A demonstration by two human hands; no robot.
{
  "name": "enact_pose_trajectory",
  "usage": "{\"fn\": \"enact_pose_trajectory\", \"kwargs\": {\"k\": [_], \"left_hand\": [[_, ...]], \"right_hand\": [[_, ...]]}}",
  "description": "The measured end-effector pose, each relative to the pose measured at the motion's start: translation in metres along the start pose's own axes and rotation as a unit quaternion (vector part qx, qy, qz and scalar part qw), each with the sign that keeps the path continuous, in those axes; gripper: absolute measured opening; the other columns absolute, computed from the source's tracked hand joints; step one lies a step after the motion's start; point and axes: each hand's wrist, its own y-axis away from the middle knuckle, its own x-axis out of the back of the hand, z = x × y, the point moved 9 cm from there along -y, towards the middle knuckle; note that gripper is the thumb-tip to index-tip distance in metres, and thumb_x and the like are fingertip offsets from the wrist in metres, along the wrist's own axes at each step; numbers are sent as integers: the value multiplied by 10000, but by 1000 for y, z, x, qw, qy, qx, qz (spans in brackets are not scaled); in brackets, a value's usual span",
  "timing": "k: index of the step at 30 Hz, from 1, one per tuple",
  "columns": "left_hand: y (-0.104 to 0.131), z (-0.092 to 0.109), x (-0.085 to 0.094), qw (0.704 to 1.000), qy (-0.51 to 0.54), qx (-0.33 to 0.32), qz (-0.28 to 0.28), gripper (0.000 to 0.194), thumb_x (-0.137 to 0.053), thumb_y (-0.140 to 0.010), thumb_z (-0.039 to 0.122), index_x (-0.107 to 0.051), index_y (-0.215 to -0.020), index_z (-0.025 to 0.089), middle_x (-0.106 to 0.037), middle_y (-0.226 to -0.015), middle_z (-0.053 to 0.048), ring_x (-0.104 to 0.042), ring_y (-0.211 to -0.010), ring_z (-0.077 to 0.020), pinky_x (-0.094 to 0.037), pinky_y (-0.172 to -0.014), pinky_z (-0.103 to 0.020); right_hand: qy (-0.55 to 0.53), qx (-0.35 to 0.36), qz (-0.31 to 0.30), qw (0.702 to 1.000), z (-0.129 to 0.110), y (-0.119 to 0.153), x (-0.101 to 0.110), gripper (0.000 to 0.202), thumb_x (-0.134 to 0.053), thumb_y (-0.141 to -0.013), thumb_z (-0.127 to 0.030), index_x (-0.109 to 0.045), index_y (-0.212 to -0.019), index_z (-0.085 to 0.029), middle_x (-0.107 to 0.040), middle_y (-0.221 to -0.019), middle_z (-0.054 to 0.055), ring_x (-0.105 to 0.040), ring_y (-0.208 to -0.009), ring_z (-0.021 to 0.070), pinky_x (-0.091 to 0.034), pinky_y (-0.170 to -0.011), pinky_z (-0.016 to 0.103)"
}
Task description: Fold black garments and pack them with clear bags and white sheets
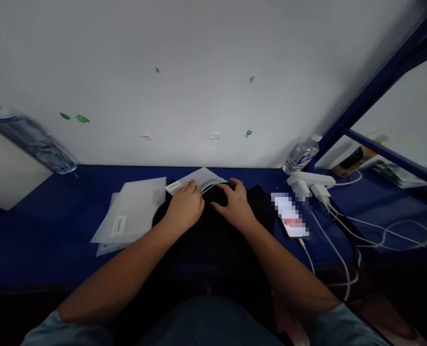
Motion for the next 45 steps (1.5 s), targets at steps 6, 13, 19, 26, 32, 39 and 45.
{"fn": "enact_pose_trajectory", "kwargs": {"k": [6, 13, 19, 26, 32, 39, 45], "left_hand": [[0, 0, -2, 1000, -1, -1, -6, 445, -395, -990, 165, -614, -1321, -36, -514, -1489, -290, -497, -1415, -341, -386, -1181, -439], [1, 6, -6, 1000, -1, -5, -23, 449, -399, -995, 164, -586, -1364, -12, -484, -1526, -268, -463, -1443, -335, -393, -1174, -449], [3, 1, -6, 1000, 12, -1, -29, 426, -466, -966, 174, -614, -1339, 31, -522, -1503, -248, -498, -1419, -326, -398, -1180, -439], [1, 2, -14, 999, 8, -16, -30, 459, -445, -977, 142, -563, -1388, -25, -507, -1504, -274, -507, -1409, -338, -421, -1162, -463], [-2, -3, -10, 1000, 10, 0, 9, 445, -430, -978, 133, -580, -1359, -41, -533, -1475, -281, -534, -1383, -347, -442, -1149, -455], [0, -5, -4, 998, 29, 1, 51, 422, -424, -979, 138, -602, -1318, -40, -560, -1440, -297, -562, -1356, -350, -466, -1132, -458], [1, 0, 5, 996, 42, -16, 83, 402, -401, -993, 148, -629, -1289, 0, -612, -1400, -257, -601, -1320, -319, -489, -1120, -426]], "right_hand": [[138, 175, -88, 971, -44, 14, -11, 385, -727, -875, -414, -732, -1247, -317, -576, -1228, 128, -510, -1176, 346, -305, -1147, 628], [189, 205, -123, 952, -56, 17, -31, 327, -584, -949, -338, -722, -1236, -262, -620, -1093, 113, -541, -1042, 292, -330, -1133, 551], [131, 25, -98, 986, -8, -8, 11, 290, -496, -1004, -386, -708, -1066, -199, -683, -992, 115, -630, -944, 266, -462, -868, 387], [14, -172, -126, 977, 46, -5, 15, 548, -621, -905, -586, -561, -1292, -203, -697, -1006, 124, -682, -861, 277, -515, -735, 379], [-296, -182, -168, 922, 30, -1, -10, 404, -708, -846, -390, -613, -1228, -301, -629, -1027, 37, -626, -840, 177, -589, -638, 289], [-472, -264, -191, 819, 29, 3, -36, 317, -743, -745, -175, -758, -1061, -191, -686, -923, 57, -651, -884, 178, -602, -847, 360], [-560, -217, -151, 786, 25, -3, -41, 407, -745, -703, -180, -765, -1108, -202, -739, -991, 60, -679, -955, 187, -549, -965, 388]]}}
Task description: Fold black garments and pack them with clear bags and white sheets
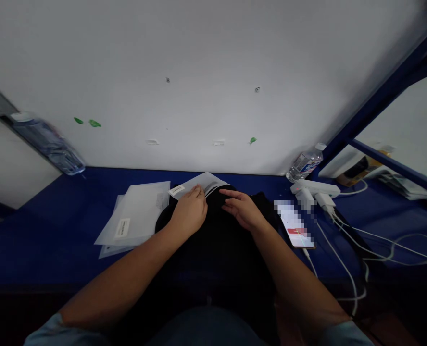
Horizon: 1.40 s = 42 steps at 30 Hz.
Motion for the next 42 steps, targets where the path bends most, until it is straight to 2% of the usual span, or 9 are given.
{"fn": "enact_pose_trajectory", "kwargs": {"k": [8, 14, 18, 23, 27, 30, 35, 38, 42], "left_hand": [[3, 10, 1, 1000, 6, -24, 11, 392, -394, -996, 161, -626, -1284, 31, -626, -1387, -246, -613, -1305, -324, -513, -1096, -469], [7, 16, 4, 999, 25, -33, 3, 403, -393, -999, 172, -618, -1318, 70, -602, -1435, -210, -572, -1356, -307, -501, -1115, -466], [8, 23, 4, 999, 24, -40, -14, 431, -365, -1017, 180, -594, -1346, 21, -555, -1475, -237, -540, -1387, -309, -474, -1141, -455], [7, 26, -5, 996, 32, -49, -64, 466, -350, -1026, 190, -541, -1399, -14, -510, -1513, -248, -488, -1429, -314, -403, -1195, -454], [14, 17, -12, 981, 78, -126, -126, 682, -572, -977, 442, -418, -1518, 58, -380, -1608, -233, -385, -1495, -335, -360, -1220, -482], [22, -2, -5, 967, 108, -185, -134, 874, -708, -862, 564, -383, -1561, 154, -346, -1636, -184, -366, -1506, -329, -372, -1214, -469], [28, -26, 13, 967, 130, -197, -99, 564, -640, -959, 312, -491, -1503, 285, -499, -1563, -44, -491, -1434, -216, -394, -1205, -404], [29, -25, 15, 966, 147, -199, -76, 453, -596, -982, 260, -575, -1434, 293, -588, -1484, -25, -566, -1364, -196, -441, -1172, -409], [30, -17, 7, 964, 145, -210, -79, 398, -510, -1012, 221, -617, -1391, 277, -620, -1448, -20, -603, -1322, -186, -476, -1139, -409]], "right_hand": [[-60, 23, -7, 998, 8, -9, -11, 411, -748, -651, -132, -777, -1048, -233, -755, -1057, 32, -682, -981, 177, -539, -987, 365], [-70, 3, -91, 993, 13, -11, -28, 382, -751, -620, -130, -767, -989, -229, -754, -1032, 30, -685, -1006, 193, -522, -1005, 365], [-53, 67, -75, 994, 5, -17, -29, 281, -719, -638, -170, -736, -914, -222, -750, -980, 30, -677, -1015, 219, -509, -981, 367], [-20, 49, -67, 996, 8, -18, -28, 283, -730, -620, -196, -702, -901, -218, -744, -931, 30, -675, -963, 234, -525, -909, 372], [-10, 27, -34, 999, 5, -13, -15, 308, -740, -621, -206, -715, -928, -213, -749, -964, 28, -677, -984, 222, -530, -917, 355], [33, 18, 1, 999, 0, -9, 1, 299, -734, -673, -211, -731, -972, -213, -749, -984, 29, -686, -951, 193, -538, -907, 339], [230, 59, 90, 967, -16, 1, 23, 131, -712, -778, -213, -752, -903, -218, -726, -793, 12, -647, -638, 141, -535, -660, 298], [280, 49, 28, 958, -11, 2, 10, 110, -680, -841, -263, -764, -798, -208, -719, -710, 27, -635, -584, 140, -494, -564, 274], [221, 19, -62, 973, -1, 5, -10, 159, -698, -845, -305, -798, -918, -206, -745, -730, 39, -693, -676, 162, -514, -595, 269]]}}
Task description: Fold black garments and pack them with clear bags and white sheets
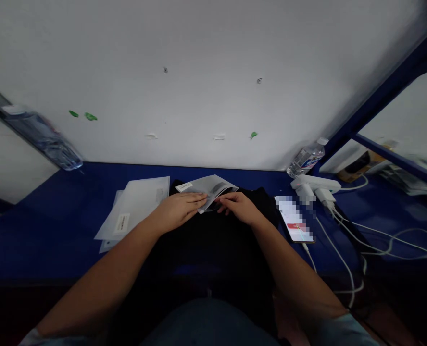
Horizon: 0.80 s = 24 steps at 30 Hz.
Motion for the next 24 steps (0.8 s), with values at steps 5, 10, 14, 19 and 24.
{"fn": "enact_pose_trajectory", "kwargs": {"k": [5, 10, 14, 19, 24], "left_hand": [[0, 2, 5, 999, -2, 1, 38, 390, -434, -1046, 229, -623, -1383, 278, -613, -1457, -14, -594, -1332, -180, -494, -1122, -400], [0, 6, 12, 998, -12, -7, 62, 378, -436, -1051, 243, -632, -1373, 275, -621, -1448, -26, -604, -1323, -194, -512, -1108, -425], [0, 8, 11, 998, -16, -17, 65, 338, -459, -1049, 252, -681, -1303, 278, -661, -1398, -20, -653, -1256, -192, -538, -1076, -419], [0, 13, 12, 996, -6, -29, 88, 307, -481, -1044, 257, -721, -1232, 295, -716, -1313, -7, -691, -1184, -182, -555, -1051, -403], [0, 19, 16, 992, -11, -41, 122, 300, -478, -1042, 248, -740, -1187, 269, -757, -1221, -26, -714, -1124, -179, -581, -993, -376]], "right_hand": [[-212, -7, -87, 973, -8, 6, -22, 290, -754, -757, -254, -771, -1043, -203, -761, -1141, 86, -731, -1034, 213, -579, -831, 316], [-176, -24, -101, 979, -3, 5, -27, 329, -697, -764, -200, -752, -1089, -201, -744, -1196, 95, -740, -904, 182, -564, -695, 271], [-6, -6, -14, 1000, 1, 2, -8, 203, -612, -835, -219, -749, -982, -194, -763, -875, 42, -641, -608, 128, -473, -547, 253], [204, 209, 64, 954, -44, 20, -5, 124, -614, -907, -286, -716, -919, -217, -688, -813, 24, -616, -723, 168, -498, -702, 317], [336, 327, 32, 883, -65, 35, -33, 119, -669, -916, -300, -692, -1006, -226, -671, -960, 72, -609, -903, 221, -506, -837, 390]]}}
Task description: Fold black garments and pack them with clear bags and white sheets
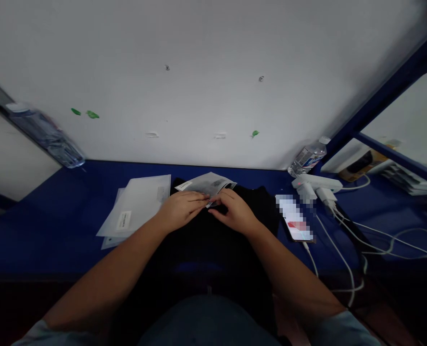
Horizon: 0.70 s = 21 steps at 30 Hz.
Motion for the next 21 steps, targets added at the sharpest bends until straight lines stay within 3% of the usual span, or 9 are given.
{"fn": "enact_pose_trajectory", "kwargs": {"k": [5, 12, 18, 21], "left_hand": [[-2, 1, -2, 1000, -4, 9, 1, 299, -474, -1038, 241, -760, -1124, 266, -764, -1191, -26, -714, -1100, -182, -582, -975, -376], [-5, 5, 0, 1000, -18, 13, 6, 323, -451, -1022, 203, -762, -1095, 249, -777, -1130, -35, -721, -1026, -191, -592, -931, -383], [-4, 9, 17, 998, -20, 2, 67, 292, -472, -1021, 181, -751, -1081, 245, -784, -1132, -16, -732, -1007, -176, -597, -914, -374], [-5, 7, 19, 998, -7, 4, 62, 277, -479, -1028, 205, -747, -1089, 247, -782, -1133, -22, -727, -1042, -178, -588, -945, -391]], "right_hand": [[45, 24, -18, 999, -2, -3, -11, 120, -596, -980, -307, -686, -937, -241, -672, -947, 70, -603, -923, 229, -499, -871, 422], [116, 48, -6, 992, -7, -3, -10, 216, -529, -1017, -281, -679, -874, -224, -670, -911, 81, -578, -893, 236, -471, -849, 421], [183, 24, 6, 983, 10, -4, -1, 205, -533, -994, -213, -670, -842, -211, -663, -899, 96, -566, -875, 250, -454, -830, 416], [177, 24, 8, 984, 14, -4, 3, 213, -524, -998, -210, -668, -841, -208, -660, -885, 97, -562, -865, 250, -450, -840, 420]]}}
